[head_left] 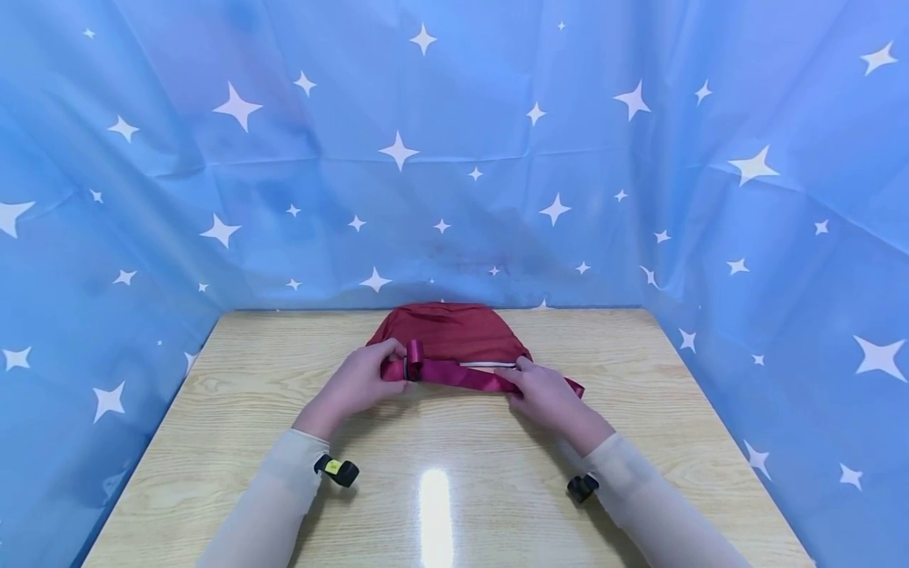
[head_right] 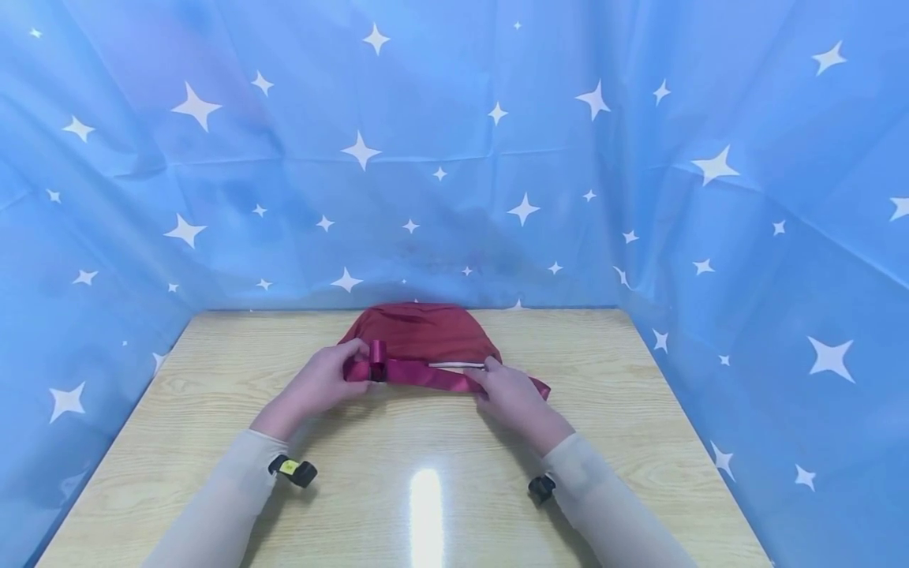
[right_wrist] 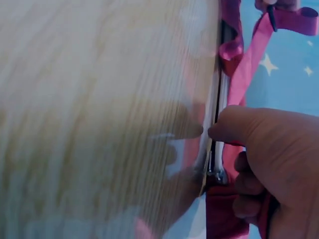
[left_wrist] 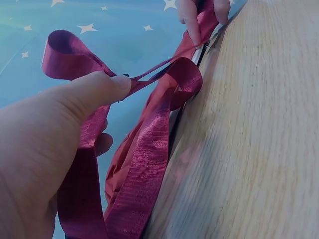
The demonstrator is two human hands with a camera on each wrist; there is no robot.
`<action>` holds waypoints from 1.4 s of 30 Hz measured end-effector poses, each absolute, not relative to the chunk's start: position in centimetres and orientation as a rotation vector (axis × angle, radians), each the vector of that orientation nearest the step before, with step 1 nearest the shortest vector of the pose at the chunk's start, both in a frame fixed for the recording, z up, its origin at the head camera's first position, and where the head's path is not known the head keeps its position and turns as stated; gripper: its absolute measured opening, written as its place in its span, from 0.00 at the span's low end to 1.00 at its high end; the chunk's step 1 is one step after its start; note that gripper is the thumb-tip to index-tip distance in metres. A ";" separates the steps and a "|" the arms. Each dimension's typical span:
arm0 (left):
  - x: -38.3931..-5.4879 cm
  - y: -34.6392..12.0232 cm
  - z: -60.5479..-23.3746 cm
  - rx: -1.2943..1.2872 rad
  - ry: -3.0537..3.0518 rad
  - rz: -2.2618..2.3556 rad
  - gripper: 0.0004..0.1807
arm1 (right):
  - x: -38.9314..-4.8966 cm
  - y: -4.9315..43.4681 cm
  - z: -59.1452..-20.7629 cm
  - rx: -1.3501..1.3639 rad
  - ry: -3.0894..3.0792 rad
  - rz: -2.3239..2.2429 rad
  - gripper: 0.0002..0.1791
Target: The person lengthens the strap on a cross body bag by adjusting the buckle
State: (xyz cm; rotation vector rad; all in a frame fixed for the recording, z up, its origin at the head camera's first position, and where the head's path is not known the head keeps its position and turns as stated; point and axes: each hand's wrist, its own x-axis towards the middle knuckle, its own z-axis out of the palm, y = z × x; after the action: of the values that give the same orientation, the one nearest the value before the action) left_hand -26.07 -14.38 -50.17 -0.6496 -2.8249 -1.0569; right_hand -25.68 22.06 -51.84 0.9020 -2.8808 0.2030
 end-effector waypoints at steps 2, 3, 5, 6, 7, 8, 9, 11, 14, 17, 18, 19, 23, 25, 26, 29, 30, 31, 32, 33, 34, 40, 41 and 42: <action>-26.0 -14.3 -50.2 -0.649 -2.834 -1.069 0.23 | -25.7 21.9 -51.8 0.904 -2.896 0.210 0.28; -26.0 -14.3 -50.2 -0.649 -2.836 -1.075 0.23 | -25.7 21.7 -51.8 0.908 -2.907 0.218 0.29; -26.0 -14.2 -50.2 -0.651 -2.836 -1.088 0.23 | -25.7 21.3 -51.7 0.919 -2.923 0.233 0.30; -26.0 -14.2 -50.2 -0.651 -2.835 -1.094 0.23 | -25.7 21.0 -51.7 0.926 -2.927 0.237 0.31; -26.0 -14.1 -50.3 -0.649 -2.835 -1.098 0.23 | -25.8 20.6 -51.7 0.933 -2.924 0.243 0.31; -26.0 -14.1 -50.3 -0.647 -2.835 -1.102 0.23 | -25.8 20.2 -51.7 0.940 -2.921 0.260 0.32; -26.0 -14.1 -50.4 -0.648 -2.832 -1.105 0.23 | -25.8 19.8 -51.7 0.946 -2.917 0.274 0.33; -26.0 -14.0 -50.6 -0.649 -2.831 -1.105 0.23 | -25.8 18.9 -51.9 0.965 -2.891 0.315 0.34; -26.1 -13.9 -50.8 -0.647 -2.834 -1.101 0.23 | -25.8 17.6 -52.1 1.006 -2.828 0.410 0.35; -26.1 -13.9 -50.8 -0.656 -2.836 -1.094 0.22 | -25.9 16.7 -52.2 1.045 -2.738 0.465 0.31; -26.1 -13.8 -50.8 -0.658 -2.837 -1.092 0.22 | -25.9 16.4 -52.2 1.054 -2.711 0.473 0.29; -26.1 -13.8 -50.7 -0.659 -2.840 -1.090 0.22 | -26.0 16.3 -52.3 1.062 -2.687 0.477 0.28; -26.1 -13.8 -50.6 -0.664 -2.843 -1.095 0.23 | -26.2 16.0 -52.3 1.085 -2.644 0.484 0.24; -26.1 -13.8 -50.6 -0.661 -2.841 -1.096 0.22 | -26.2 16.1 -52.2 1.098 -2.640 0.504 0.24; -26.1 -13.8 -50.7 -0.659 -2.840 -1.099 0.22 | -26.1 16.1 -52.2 1.100 -2.642 0.518 0.24; -26.2 -13.8 -50.7 -0.656 -2.836 -1.093 0.22 | -26.0 16.5 -51.9 1.106 -2.634 0.554 0.24; -26.2 -13.8 -50.7 -0.657 -2.835 -1.093 0.22 | -26.0 16.6 -51.8 1.112 -2.633 0.566 0.25; -26.2 -13.8 -50.7 -0.657 -2.836 -1.092 0.22 | -26.0 16.8 -51.7 1.115 -2.635 0.574 0.25; -26.2 -13.8 -50.7 -0.657 -2.837 -1.092 0.22 | -26.0 17.1 -51.6 1.117 -2.641 0.573 0.25; -26.2 -13.8 -50.7 -0.657 -2.839 -1.094 0.22 | -26.0 17.3 -51.5 1.118 -2.647 0.566 0.25; -26.2 -13.8 -50.7 -0.654 -2.841 -1.097 0.22 | -26.0 17.6 -51.4 1.122 -2.652 0.559 0.26; -26.1 -14.0 -50.5 -0.641 -2.821 -1.129 0.22 | -26.4 19.5 -51.6 1.110 -2.687 0.489 0.28; -26.1 -14.0 -50.4 -0.644 -2.815 -1.135 0.22 | -26.5 19.8 -51.6 1.107 -2.691 0.480 0.28; -26.1 -14.0 -50.4 -0.646 -2.812 -1.137 0.22 | -26.6 20.0 -51.7 1.106 -2.689 0.474 0.28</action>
State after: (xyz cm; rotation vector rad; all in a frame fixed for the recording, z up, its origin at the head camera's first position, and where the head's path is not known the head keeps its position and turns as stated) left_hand -26.09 -14.04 -50.41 -0.6460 -2.8117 -1.1367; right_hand -26.57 20.02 -51.67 1.1056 -2.6886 0.4738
